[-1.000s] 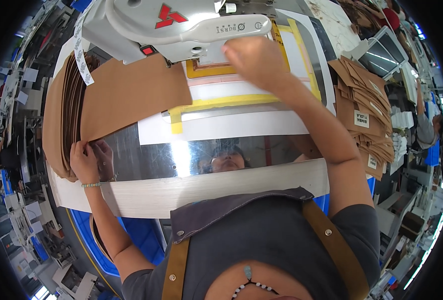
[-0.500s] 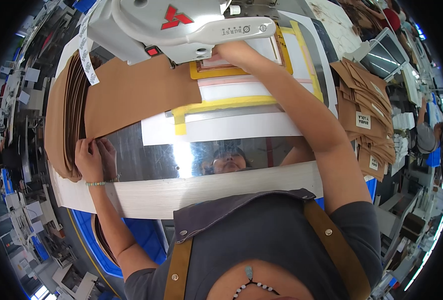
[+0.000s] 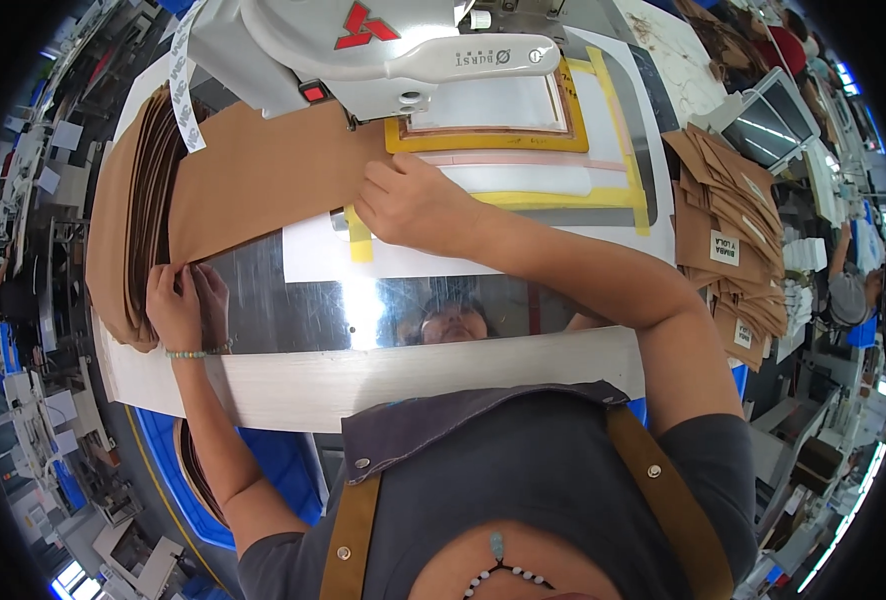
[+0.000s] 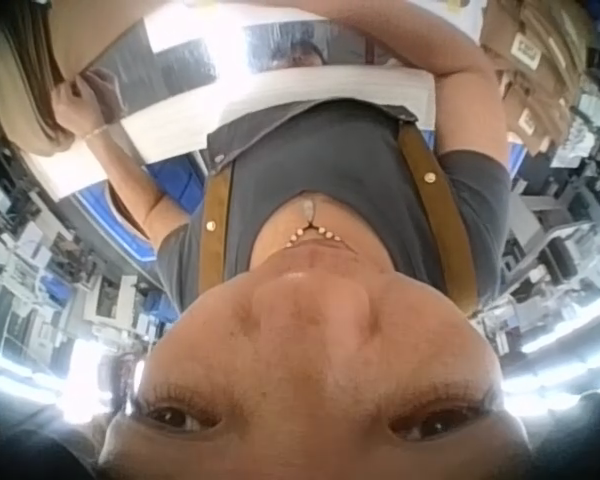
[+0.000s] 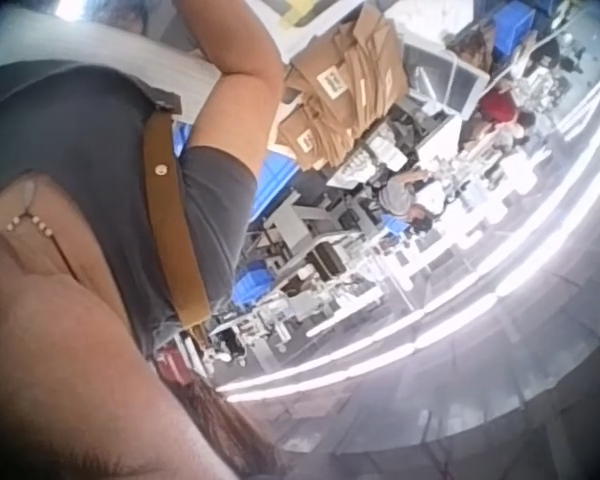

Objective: Sewing leather panels and labels together using an industrial sewing machine.

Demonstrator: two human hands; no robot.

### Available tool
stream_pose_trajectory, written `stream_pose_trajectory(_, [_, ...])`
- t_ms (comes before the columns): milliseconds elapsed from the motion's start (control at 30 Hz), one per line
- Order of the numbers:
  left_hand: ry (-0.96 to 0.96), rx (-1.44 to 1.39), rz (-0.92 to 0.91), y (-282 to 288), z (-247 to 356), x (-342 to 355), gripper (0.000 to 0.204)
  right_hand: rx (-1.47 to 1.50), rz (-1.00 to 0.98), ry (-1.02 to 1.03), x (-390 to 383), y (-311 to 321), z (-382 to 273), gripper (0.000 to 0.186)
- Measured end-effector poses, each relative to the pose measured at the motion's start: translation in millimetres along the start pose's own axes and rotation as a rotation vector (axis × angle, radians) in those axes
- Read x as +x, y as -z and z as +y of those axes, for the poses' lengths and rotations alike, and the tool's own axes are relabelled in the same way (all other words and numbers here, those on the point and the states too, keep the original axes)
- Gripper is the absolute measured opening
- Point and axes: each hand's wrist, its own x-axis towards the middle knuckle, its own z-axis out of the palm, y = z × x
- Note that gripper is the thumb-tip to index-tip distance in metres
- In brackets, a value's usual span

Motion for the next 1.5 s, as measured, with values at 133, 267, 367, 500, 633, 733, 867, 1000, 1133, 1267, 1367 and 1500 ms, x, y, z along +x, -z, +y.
stream_pose_trajectory(133, [-0.065,-0.004,0.031,-1,4,3,0.011,-0.014,0.083,-0.008,-2,5,8,0.005])
stream_pose_trajectory(267, [-0.114,-0.065,0.044,-9,20,10,0.012,-0.036,0.07,-0.027,-13,10,23,0.008])
stream_pose_trajectory(367, [-0.149,-0.08,0.053,-17,38,20,0.012,-0.085,0.103,-0.003,-29,19,36,0.009])
stream_pose_trajectory(500, [-0.326,-0.135,0.085,-26,74,35,0.016,-0.064,-0.102,-0.036,-71,44,61,0.01])
stream_pose_trajectory(633, [-0.529,-0.223,0.044,-43,130,52,0.021,-0.081,-0.162,-0.067,-124,75,92,0.01])
stream_pose_trajectory(733, [-0.717,-0.209,0.009,-54,174,66,0.028,-0.138,-0.204,-0.109,-164,100,110,0.011])
stream_pose_trajectory(867, [-0.878,-0.205,0.0,-66,213,78,0.03,-0.214,-0.268,-0.24,-200,115,125,0.024])
stream_pose_trajectory(1000, [-0.865,-0.16,-0.006,-65,215,80,0.029,-0.198,-0.23,-0.351,-214,112,119,0.027])
stream_pose_trajectory(1133, [-0.824,-0.158,-0.036,-64,207,75,0.029,-0.15,-0.216,-0.371,-214,109,116,0.028])
stream_pose_trajectory(1267, [-0.844,-0.166,-0.003,-65,206,75,0.029,-0.157,-0.237,-0.365,-212,110,115,0.028])
stream_pose_trajectory(1367, [-0.847,-0.168,-0.009,-63,207,75,0.029,-0.16,-0.223,-0.394,-210,112,112,0.028])
stream_pose_trajectory(1500, [-0.846,-0.175,-0.009,-58,206,75,0.035,-0.14,-0.241,-0.428,-206,115,107,0.028])
